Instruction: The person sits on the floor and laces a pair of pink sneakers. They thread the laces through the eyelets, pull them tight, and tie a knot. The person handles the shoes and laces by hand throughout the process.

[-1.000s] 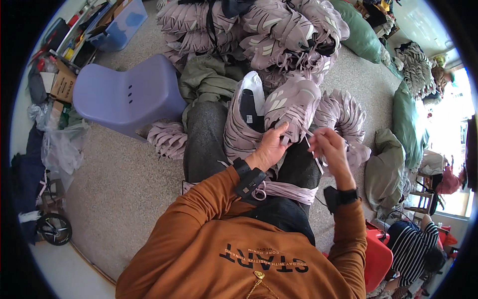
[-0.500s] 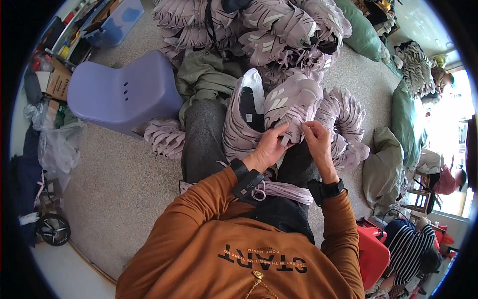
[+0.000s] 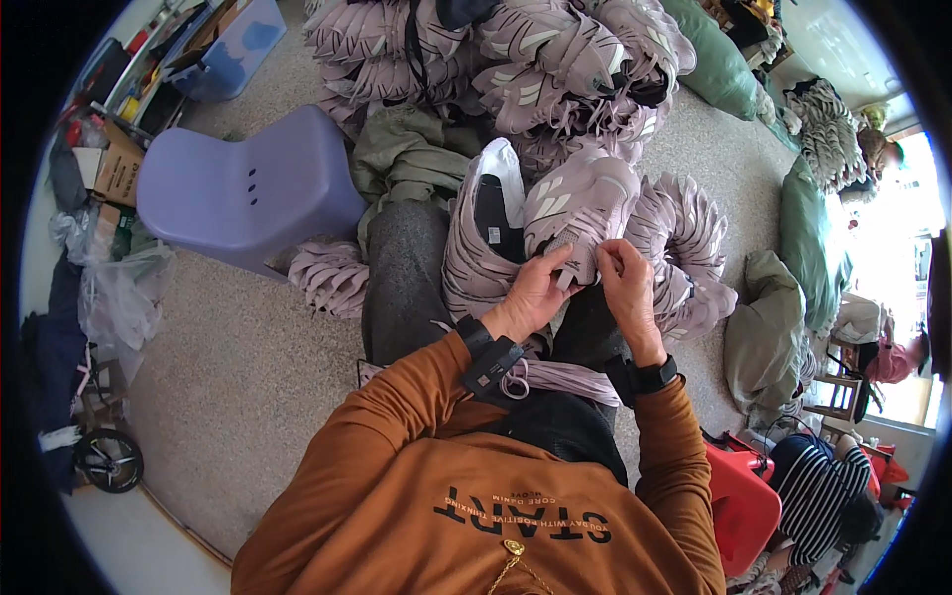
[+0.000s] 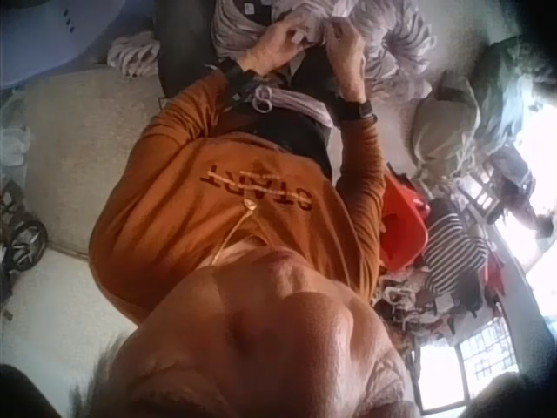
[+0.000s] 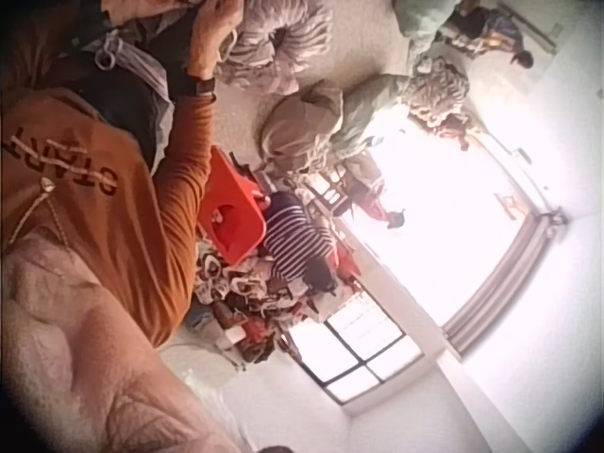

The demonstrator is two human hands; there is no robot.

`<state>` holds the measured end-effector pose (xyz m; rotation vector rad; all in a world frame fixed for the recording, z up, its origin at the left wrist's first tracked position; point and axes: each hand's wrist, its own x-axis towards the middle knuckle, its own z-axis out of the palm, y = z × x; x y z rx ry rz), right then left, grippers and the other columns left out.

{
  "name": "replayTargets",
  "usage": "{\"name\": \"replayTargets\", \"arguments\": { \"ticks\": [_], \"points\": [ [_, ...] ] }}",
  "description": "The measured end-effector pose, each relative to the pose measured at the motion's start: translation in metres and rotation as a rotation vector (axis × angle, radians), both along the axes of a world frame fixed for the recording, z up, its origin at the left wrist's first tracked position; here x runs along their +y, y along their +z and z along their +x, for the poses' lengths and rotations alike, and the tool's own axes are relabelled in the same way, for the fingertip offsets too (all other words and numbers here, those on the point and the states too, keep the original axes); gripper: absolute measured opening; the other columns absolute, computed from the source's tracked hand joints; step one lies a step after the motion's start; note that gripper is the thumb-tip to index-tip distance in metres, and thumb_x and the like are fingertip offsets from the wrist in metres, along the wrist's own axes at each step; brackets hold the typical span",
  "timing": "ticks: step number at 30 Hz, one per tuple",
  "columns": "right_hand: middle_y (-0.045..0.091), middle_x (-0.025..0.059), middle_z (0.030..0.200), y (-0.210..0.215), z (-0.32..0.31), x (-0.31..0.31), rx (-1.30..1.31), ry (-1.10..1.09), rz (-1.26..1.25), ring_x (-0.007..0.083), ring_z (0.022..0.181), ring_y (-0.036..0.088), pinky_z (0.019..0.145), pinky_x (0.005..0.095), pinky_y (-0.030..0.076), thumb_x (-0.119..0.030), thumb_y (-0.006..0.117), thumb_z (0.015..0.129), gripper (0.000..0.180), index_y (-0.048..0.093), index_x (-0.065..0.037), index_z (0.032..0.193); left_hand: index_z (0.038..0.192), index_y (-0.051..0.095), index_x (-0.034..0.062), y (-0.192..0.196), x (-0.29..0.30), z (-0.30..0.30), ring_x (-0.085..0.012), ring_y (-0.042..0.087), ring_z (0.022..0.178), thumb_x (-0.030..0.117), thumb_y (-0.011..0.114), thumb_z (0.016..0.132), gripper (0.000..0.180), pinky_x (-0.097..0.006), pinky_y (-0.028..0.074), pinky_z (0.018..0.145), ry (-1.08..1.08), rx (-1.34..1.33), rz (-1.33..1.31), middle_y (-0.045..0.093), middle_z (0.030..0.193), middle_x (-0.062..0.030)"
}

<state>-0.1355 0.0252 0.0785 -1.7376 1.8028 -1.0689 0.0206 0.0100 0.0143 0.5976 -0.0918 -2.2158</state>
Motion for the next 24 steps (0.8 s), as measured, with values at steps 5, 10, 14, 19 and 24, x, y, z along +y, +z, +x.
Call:
{"name": "replayTargets", "arguments": {
  "ticks": [5,10,14,19,24],
  "points": [
    [0.066,0.0184,0.087,0.009,0.000,-0.003,0.043,0.062,-0.040,0.0361,0.080,0.067,0.070,0.0405,0.052,-0.006,0.066,0.090,0.007,0.066,0.000,0.093,0.125,0.061,0.0105,0.003,0.002,-0.001,-0.0186,0.062,0.112,0.021,0.064,0.099,0.028,-0.045,0.045,0.101,0.009,-0.006,-0.027,0.067,0.118,-0.0034],
    [0.063,0.0166,0.085,0.011,-0.004,-0.013,0.306,0.128,-0.101,0.0392,0.082,0.063,0.071,0.0451,0.050,-0.006,0.065,0.089,0.006,0.065,0.000,0.091,0.124,0.062,0.0102,0.002,0.003,-0.002,-0.0190,0.063,0.113,0.020,0.064,0.099,0.028,-0.045,0.045,0.102,0.002,-0.064,-0.023,0.067,0.119,-0.0033],
    [0.062,0.0159,0.086,0.012,-0.004,-0.017,0.161,0.204,-0.123,0.0391,0.084,0.062,0.073,0.0459,0.049,-0.006,0.065,0.089,0.006,0.065,0.000,0.091,0.124,0.062,0.0104,-0.004,0.002,-0.003,-0.0194,0.063,0.113,0.021,0.064,0.098,0.028,-0.045,0.046,0.101,0.001,-0.078,-0.041,0.068,0.119,-0.0029],
    [0.061,0.0161,0.084,0.004,-0.004,-0.014,0.135,0.154,-0.116,0.0385,0.083,0.062,0.074,0.0448,0.049,-0.003,0.064,0.088,0.004,0.064,0.000,0.090,0.123,0.062,0.0103,0.001,0.001,-0.002,-0.0193,0.062,0.113,0.023,0.063,0.098,0.028,-0.048,0.048,0.098,-0.038,-0.111,-0.066,0.066,0.119,-0.0032],
    [0.061,0.0172,0.084,-0.002,-0.005,-0.016,0.145,0.143,-0.137,0.0394,0.084,0.061,0.075,0.0452,0.049,0.002,0.061,0.087,0.007,0.062,0.000,0.093,0.124,0.061,0.0101,-0.001,0.000,-0.001,-0.0197,0.061,0.111,0.024,0.063,0.098,0.029,-0.050,0.049,0.095,-0.078,-0.120,-0.084,0.065,0.119,-0.0033]
  ]
}}
